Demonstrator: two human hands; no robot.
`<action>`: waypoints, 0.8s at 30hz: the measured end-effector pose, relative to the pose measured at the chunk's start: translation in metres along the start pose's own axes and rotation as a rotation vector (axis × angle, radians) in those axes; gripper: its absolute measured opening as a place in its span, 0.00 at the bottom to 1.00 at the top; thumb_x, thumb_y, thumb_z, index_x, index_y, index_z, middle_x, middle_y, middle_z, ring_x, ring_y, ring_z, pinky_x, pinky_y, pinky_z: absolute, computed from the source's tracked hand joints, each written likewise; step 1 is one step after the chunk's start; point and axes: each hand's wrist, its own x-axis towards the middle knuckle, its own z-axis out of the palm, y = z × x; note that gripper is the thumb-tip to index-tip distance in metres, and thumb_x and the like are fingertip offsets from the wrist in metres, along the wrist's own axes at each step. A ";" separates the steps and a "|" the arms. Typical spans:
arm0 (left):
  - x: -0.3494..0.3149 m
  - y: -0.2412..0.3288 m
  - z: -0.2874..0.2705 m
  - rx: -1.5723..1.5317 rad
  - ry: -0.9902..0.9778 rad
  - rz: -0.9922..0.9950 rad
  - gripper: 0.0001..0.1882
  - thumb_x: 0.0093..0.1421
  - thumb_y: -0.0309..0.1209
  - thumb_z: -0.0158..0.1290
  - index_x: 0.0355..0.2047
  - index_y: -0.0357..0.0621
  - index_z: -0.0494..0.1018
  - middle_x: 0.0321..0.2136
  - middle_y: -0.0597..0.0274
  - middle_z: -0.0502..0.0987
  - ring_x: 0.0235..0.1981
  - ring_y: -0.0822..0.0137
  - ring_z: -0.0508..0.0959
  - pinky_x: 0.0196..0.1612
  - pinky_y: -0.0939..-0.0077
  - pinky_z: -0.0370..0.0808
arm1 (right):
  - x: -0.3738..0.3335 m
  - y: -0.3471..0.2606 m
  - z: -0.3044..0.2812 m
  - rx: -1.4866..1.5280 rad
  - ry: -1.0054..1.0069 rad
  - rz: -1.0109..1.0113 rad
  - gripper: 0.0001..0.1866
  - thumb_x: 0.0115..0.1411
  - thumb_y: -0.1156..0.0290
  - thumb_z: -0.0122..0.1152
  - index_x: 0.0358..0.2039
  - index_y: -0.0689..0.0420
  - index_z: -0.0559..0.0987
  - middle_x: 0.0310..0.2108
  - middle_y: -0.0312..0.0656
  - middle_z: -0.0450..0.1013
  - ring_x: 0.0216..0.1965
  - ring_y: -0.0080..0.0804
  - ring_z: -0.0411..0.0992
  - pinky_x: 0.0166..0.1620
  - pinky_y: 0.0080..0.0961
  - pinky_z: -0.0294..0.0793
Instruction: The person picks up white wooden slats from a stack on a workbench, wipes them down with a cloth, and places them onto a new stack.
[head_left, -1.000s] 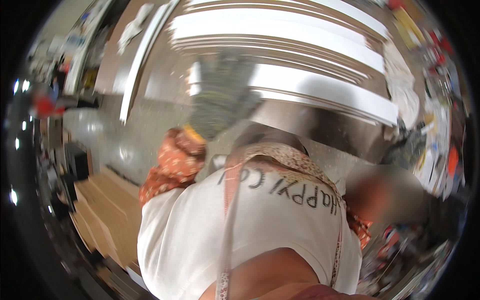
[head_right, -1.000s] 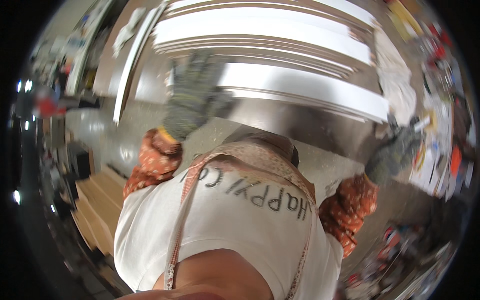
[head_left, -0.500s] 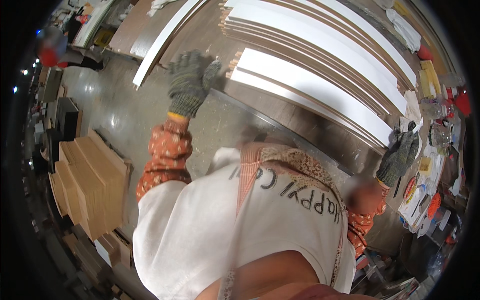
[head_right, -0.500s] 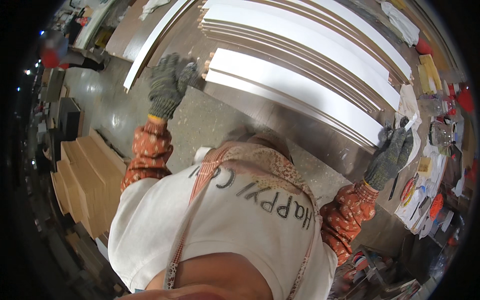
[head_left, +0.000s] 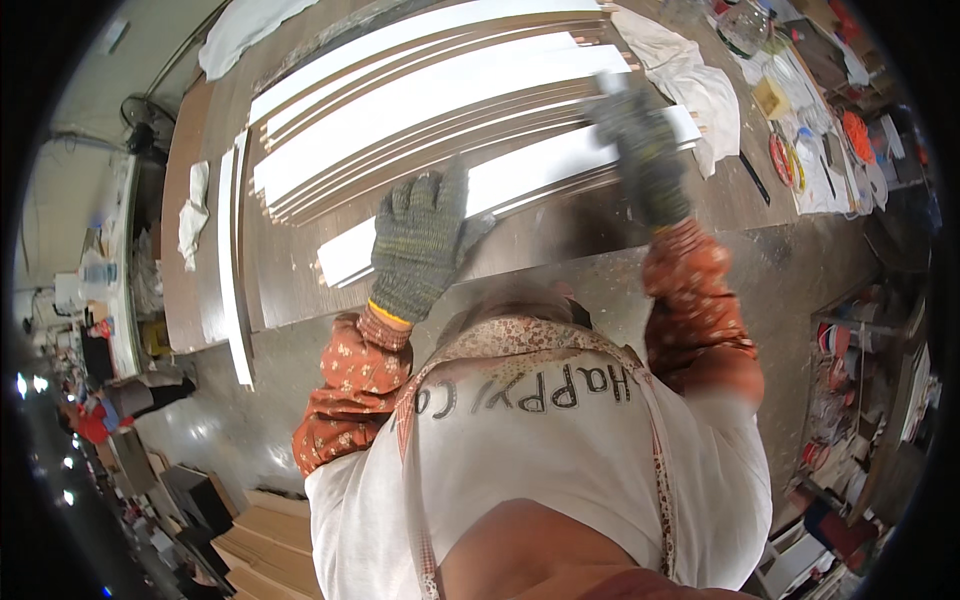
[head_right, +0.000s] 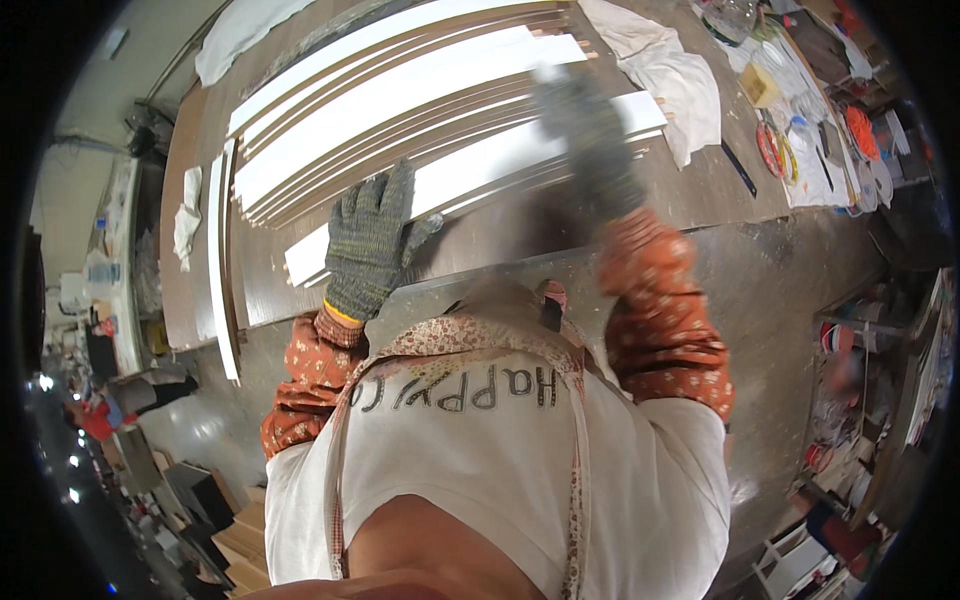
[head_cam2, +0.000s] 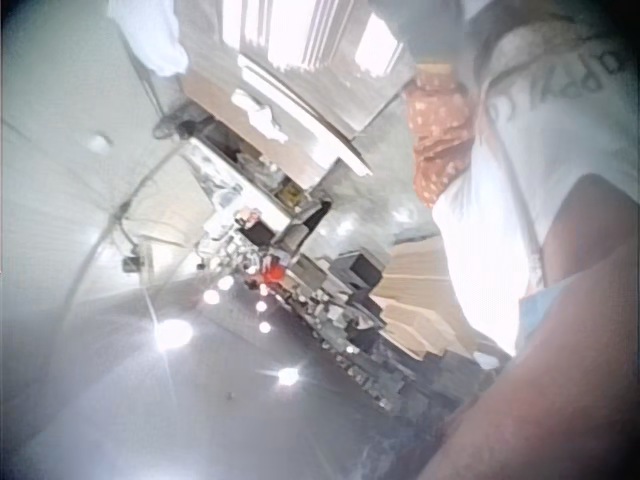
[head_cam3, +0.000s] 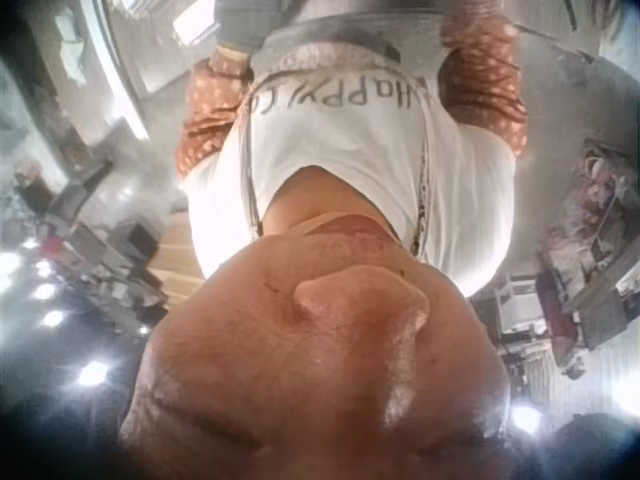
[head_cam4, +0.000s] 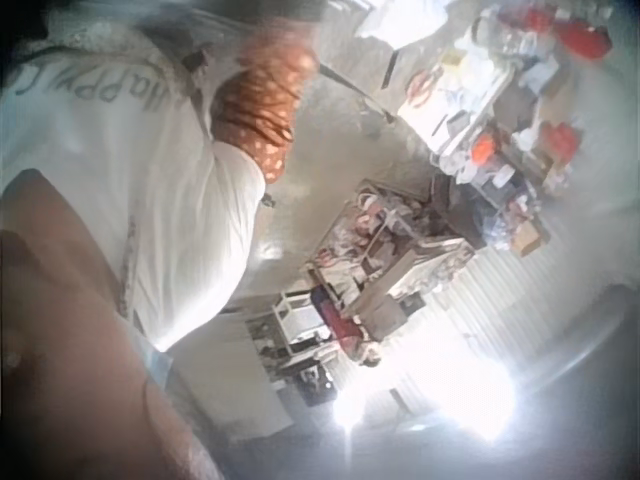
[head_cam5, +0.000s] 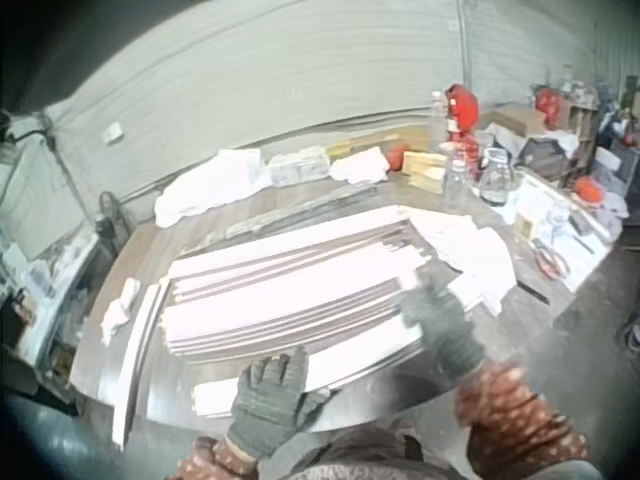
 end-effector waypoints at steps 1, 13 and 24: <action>0.000 0.000 -0.003 0.023 0.003 0.039 0.34 0.55 0.49 0.49 0.56 0.42 0.58 0.39 0.49 0.70 0.39 0.55 0.70 0.43 0.60 0.67 | 0.004 0.006 -0.040 -0.118 0.117 -0.001 0.13 0.62 0.71 0.45 0.43 0.64 0.72 0.30 0.38 0.71 0.31 0.22 0.68 0.36 0.20 0.71; 0.037 -0.030 -0.038 -0.226 -0.302 0.095 0.28 0.55 0.49 0.49 0.52 0.49 0.66 0.28 0.51 0.72 0.29 0.56 0.72 0.33 0.63 0.69 | -0.031 -0.019 -0.098 -0.605 0.538 -0.146 0.15 0.53 0.79 0.54 0.43 0.63 0.72 0.38 0.46 0.70 0.38 0.34 0.71 0.41 0.25 0.73; 0.030 -0.006 -0.017 -0.151 -0.377 0.089 0.40 0.54 0.58 0.45 0.56 0.38 0.58 0.50 0.42 0.65 0.50 0.49 0.67 0.52 0.57 0.63 | -0.032 -0.009 0.014 -0.830 0.085 -0.360 0.14 0.58 0.74 0.47 0.45 0.54 0.72 0.40 0.44 0.69 0.44 0.33 0.67 0.48 0.31 0.67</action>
